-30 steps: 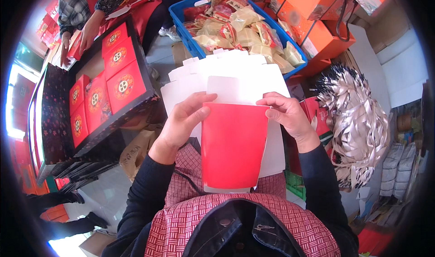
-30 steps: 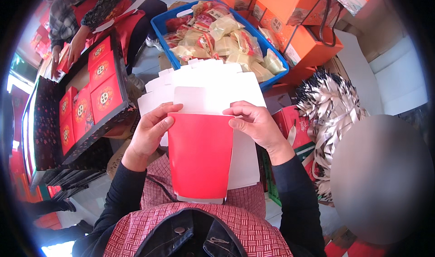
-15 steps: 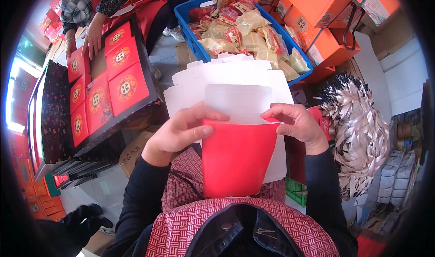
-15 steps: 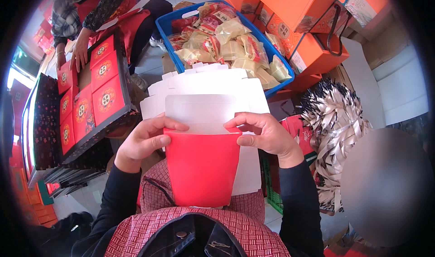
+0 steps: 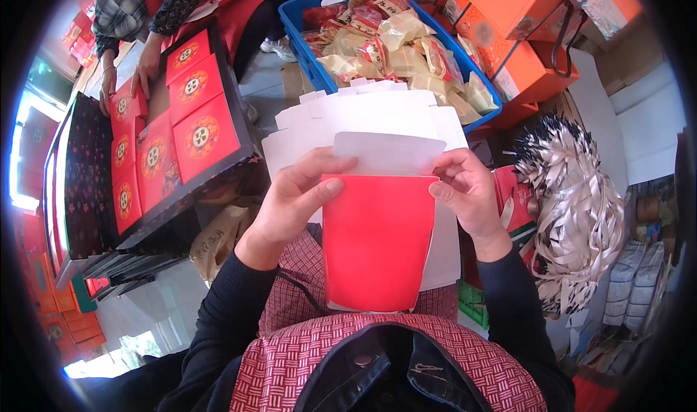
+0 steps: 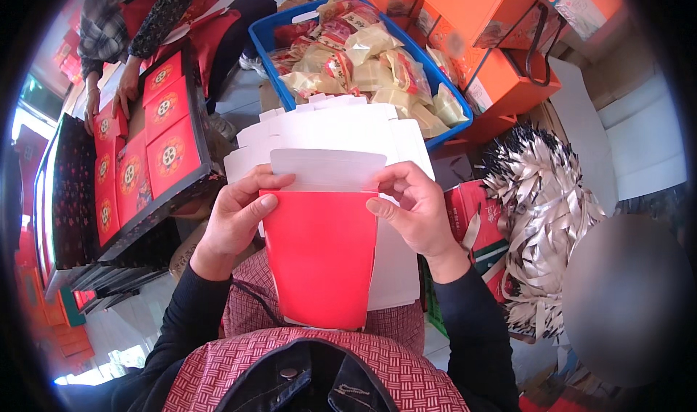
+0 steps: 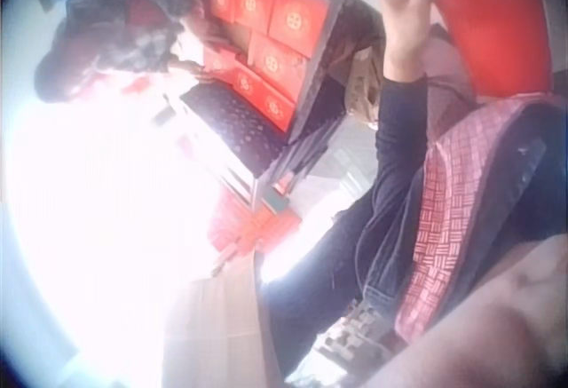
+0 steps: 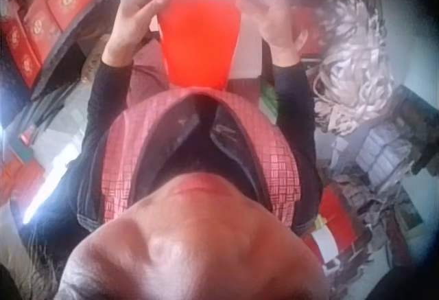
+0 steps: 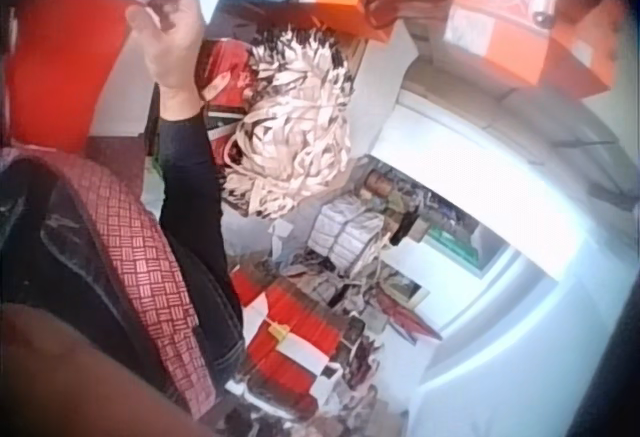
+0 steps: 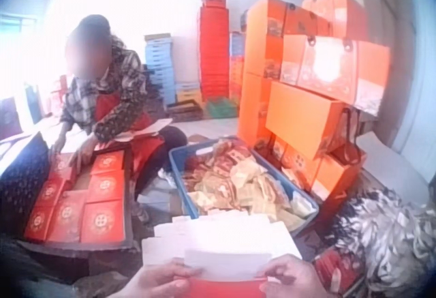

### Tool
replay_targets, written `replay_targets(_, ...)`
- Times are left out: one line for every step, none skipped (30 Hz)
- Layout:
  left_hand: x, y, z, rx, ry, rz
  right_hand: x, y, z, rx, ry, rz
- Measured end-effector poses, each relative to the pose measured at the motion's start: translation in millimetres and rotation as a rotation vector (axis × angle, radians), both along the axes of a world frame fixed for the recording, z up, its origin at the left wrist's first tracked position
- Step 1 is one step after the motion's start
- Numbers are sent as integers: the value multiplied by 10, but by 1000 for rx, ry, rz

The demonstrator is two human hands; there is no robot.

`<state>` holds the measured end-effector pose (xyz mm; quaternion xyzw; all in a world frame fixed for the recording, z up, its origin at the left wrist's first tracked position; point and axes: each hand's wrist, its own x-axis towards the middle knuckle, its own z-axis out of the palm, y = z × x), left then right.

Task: The person folds flat red and white cardboard pieces into small rectangular boxes, inserts a wrapped item into each box, and places the finished boxes into a larger tray. The process is repeated multiple times.

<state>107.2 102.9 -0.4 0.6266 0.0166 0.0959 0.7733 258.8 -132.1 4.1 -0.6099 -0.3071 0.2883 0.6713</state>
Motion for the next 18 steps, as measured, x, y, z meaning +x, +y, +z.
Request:
replay_targets(1,-18,-26,-5,7,33,-46,27,-14,23,1,-79)
replay_targets(6,-36,-72,-11,13,65,-76,55,-12,63,-23,-111)
replay_targets(4,-51,-98,-15,20,100,-100,82,-6,105,-46,-141)
replay_targets(1,-61,-102,14,22,108,-112,96,4,147,-69,-171)
replay_targets(2,-65,-104,44,24,115,-92,97,20,129,-55,-113)
replay_targets(11,-70,-110,71,22,121,-32,88,55,109,-46,-57)
replay_targets(19,-73,-94,73,8,97,35,80,96,90,-35,-4)
replay_targets(24,-76,-54,76,-6,73,138,97,187,68,-21,118)
replay_targets(8,-86,-10,81,-15,50,269,144,333,46,-1,241)
replay_targets(0,-111,11,63,-33,44,388,217,485,22,15,365)
replay_targets(18,-151,28,46,-54,35,441,350,615,-24,102,453)
replay_targets(37,-186,51,34,-75,31,454,464,699,-152,51,487)
replay_targets(50,-218,79,34,-72,35,451,574,775,-284,-2,519)
replay_targets(56,-254,107,33,-68,41,432,658,817,-416,-55,550)
replay_targets(43,-274,122,35,-62,52,400,726,827,-424,-103,587)
replay_targets(26,-283,119,13,-65,60,392,750,832,-424,-89,593)
replay_targets(11,-288,102,-9,-69,68,383,767,828,-424,-76,600)
replay_targets(1,-286,69,-34,-73,73,370,772,816,-428,-60,605)
